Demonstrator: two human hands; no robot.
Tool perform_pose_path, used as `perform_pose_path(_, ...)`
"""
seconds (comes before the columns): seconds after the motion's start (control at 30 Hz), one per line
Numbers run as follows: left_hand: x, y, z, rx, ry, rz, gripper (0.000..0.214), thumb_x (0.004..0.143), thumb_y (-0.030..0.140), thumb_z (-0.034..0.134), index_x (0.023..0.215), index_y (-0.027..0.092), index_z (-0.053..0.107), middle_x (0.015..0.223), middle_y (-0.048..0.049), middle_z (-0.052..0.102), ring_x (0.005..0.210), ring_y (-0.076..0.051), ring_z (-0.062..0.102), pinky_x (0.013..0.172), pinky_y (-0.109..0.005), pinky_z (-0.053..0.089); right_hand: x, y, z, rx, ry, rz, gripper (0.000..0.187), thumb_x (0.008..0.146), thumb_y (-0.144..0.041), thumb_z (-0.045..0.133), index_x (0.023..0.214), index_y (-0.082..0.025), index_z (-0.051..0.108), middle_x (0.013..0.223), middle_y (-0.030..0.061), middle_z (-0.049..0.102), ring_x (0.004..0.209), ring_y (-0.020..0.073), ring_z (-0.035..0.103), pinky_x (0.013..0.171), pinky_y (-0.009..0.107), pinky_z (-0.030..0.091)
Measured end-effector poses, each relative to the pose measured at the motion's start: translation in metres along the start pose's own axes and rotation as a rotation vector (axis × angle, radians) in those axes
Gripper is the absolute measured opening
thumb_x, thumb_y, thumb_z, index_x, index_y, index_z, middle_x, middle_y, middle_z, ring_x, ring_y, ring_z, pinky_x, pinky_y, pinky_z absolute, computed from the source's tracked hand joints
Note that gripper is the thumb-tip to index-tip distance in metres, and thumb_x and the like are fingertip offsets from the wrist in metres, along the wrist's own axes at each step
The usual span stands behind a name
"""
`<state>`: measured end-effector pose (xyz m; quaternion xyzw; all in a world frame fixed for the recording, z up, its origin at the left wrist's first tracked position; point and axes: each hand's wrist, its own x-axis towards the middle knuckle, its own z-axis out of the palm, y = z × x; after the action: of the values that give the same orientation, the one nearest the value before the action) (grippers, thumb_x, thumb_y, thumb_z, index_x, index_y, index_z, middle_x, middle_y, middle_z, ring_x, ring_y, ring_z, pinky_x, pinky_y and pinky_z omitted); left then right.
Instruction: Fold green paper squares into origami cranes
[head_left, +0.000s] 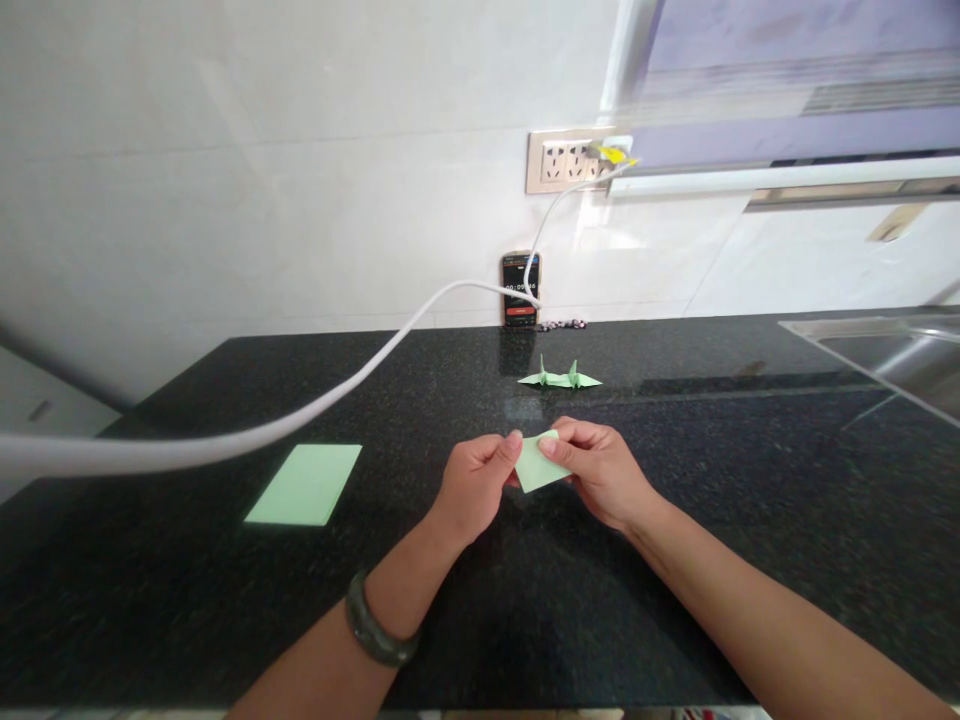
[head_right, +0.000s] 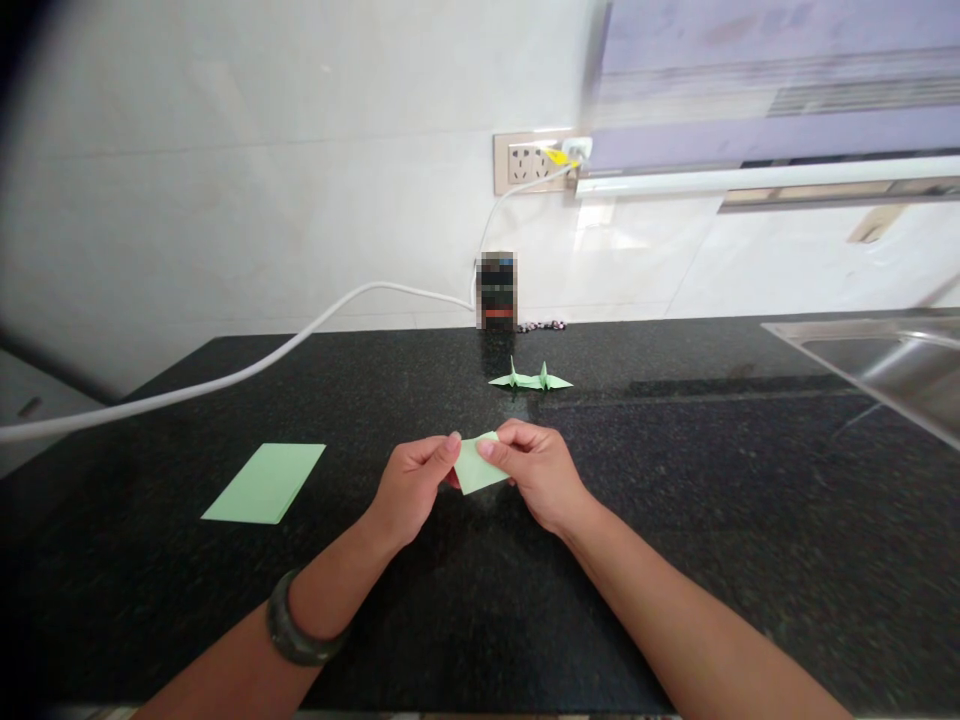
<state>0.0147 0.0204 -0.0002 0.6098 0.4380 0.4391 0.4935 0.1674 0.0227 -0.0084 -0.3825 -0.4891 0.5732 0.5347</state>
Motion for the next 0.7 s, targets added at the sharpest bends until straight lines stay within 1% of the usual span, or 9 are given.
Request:
perform_pose_path(0.1, 0.0011, -0.0038, 0.0007, -0.112, -0.001, -0.035, 0.049, 0.08, 0.053, 0.034, 0.062, 0.013, 0.058, 0.056, -0.0021, 0.054, 0.054, -0.012, 0.051, 0.055, -0.024, 0.04, 0.0004, -0.0005, -0.0003, 0.018, 0.034, 0.022, 0.022, 0.065, -0.033, 0.068, 0.058, -0.016, 0.057, 0.054, -0.0031, 0.045, 0.047, 0.007, 0.036, 0.042, 0.022, 0.024)
perform_pose_path(0.17, 0.0024, -0.0068, -0.0001, -0.162, -0.037, -0.043, 0.055, 0.081, 0.055, 0.028, 0.069, 0.012, 0.061, 0.059, -0.0037, 0.056, 0.054, -0.012, 0.051, 0.055, -0.025, 0.04, 0.0005, -0.0007, -0.0004, 0.031, 0.059, 0.035, 0.023, 0.063, -0.034, 0.069, 0.057, -0.016, 0.057, 0.053, -0.0031, 0.046, 0.046, 0.007, 0.036, 0.042, 0.022, 0.024)
perform_pose_path(0.23, 0.0036, -0.009, -0.0016, -0.122, -0.085, -0.022, 0.048, 0.079, 0.053, 0.037, 0.072, 0.012, 0.061, 0.06, -0.0036, 0.057, 0.055, -0.012, 0.051, 0.054, -0.024, 0.04, 0.0004, -0.0006, -0.0006, 0.031, 0.056, 0.039, 0.023, 0.063, -0.034, 0.069, 0.055, -0.016, 0.056, 0.052, -0.0037, 0.045, 0.046, 0.0068, 0.036, 0.042, 0.022, 0.024)
perform_pose_path(0.3, 0.0042, -0.0098, -0.003, -0.013, -0.095, 0.004, 0.036, 0.075, 0.046, 0.05, 0.067, 0.012, 0.061, 0.057, -0.0018, 0.056, 0.053, -0.011, 0.049, 0.052, -0.022, 0.037, 0.0003, -0.0002, -0.0007, 0.02, 0.039, 0.037, 0.023, 0.063, -0.033, 0.069, 0.055, -0.016, 0.056, 0.051, -0.0041, 0.044, 0.045, 0.0067, 0.036, 0.042, 0.022, 0.024)
perform_pose_path(0.4, 0.0038, -0.0084, -0.0032, 0.093, -0.064, 0.019, 0.034, 0.075, 0.041, 0.052, 0.057, 0.013, 0.058, 0.052, -0.0001, 0.053, 0.05, -0.009, 0.047, 0.049, -0.021, 0.034, 0.0005, 0.0002, -0.0012, 0.015, 0.023, 0.045, 0.024, 0.064, -0.033, 0.069, 0.054, -0.016, 0.056, 0.051, -0.004, 0.044, 0.045, 0.0064, 0.036, 0.041, 0.021, 0.024)
perform_pose_path(0.47, 0.0031, -0.0064, -0.0019, 0.06, -0.086, -0.001, 0.031, 0.075, 0.04, 0.052, 0.061, 0.013, 0.059, 0.053, 0.0001, 0.054, 0.05, -0.009, 0.048, 0.049, -0.021, 0.035, 0.0012, -0.0001, -0.0017, 0.027, 0.03, 0.053, 0.024, 0.065, -0.032, 0.068, 0.054, -0.016, 0.055, 0.051, -0.0038, 0.045, 0.045, 0.0063, 0.036, 0.04, 0.021, 0.024)
perform_pose_path(0.57, 0.0029, -0.0042, 0.0004, -0.062, -0.144, -0.071, 0.024, 0.071, 0.037, 0.058, 0.069, 0.013, 0.059, 0.056, 0.0011, 0.055, 0.048, -0.009, 0.05, 0.048, -0.021, 0.038, 0.002, -0.001, -0.0011, 0.047, 0.067, 0.049, 0.022, 0.064, -0.034, 0.069, 0.058, -0.015, 0.057, 0.053, -0.0028, 0.048, 0.045, 0.0064, 0.038, 0.039, 0.02, 0.024)
perform_pose_path(0.63, 0.0034, -0.0038, 0.0015, -0.138, -0.112, -0.122, 0.023, 0.068, 0.034, 0.063, 0.071, 0.012, 0.059, 0.057, 0.001, 0.057, 0.047, -0.008, 0.051, 0.048, -0.021, 0.04, 0.0017, -0.0007, 0.0011, 0.068, 0.084, 0.045, 0.021, 0.063, -0.034, 0.069, 0.071, -0.017, 0.061, 0.06, -0.002, 0.054, 0.046, 0.0065, 0.04, 0.038, 0.02, 0.025)
perform_pose_path(0.7, 0.0042, -0.0042, 0.0022, -0.234, -0.051, -0.172, 0.024, 0.066, 0.033, 0.065, 0.076, 0.011, 0.06, 0.061, -0.0005, 0.06, 0.049, -0.009, 0.053, 0.051, -0.022, 0.042, 0.0003, 0.0014, 0.0045, 0.078, 0.067, 0.05, 0.028, 0.061, -0.033, 0.071, 0.082, -0.019, 0.06, 0.066, -0.0021, 0.056, 0.047, 0.0063, 0.041, 0.037, 0.019, 0.027)
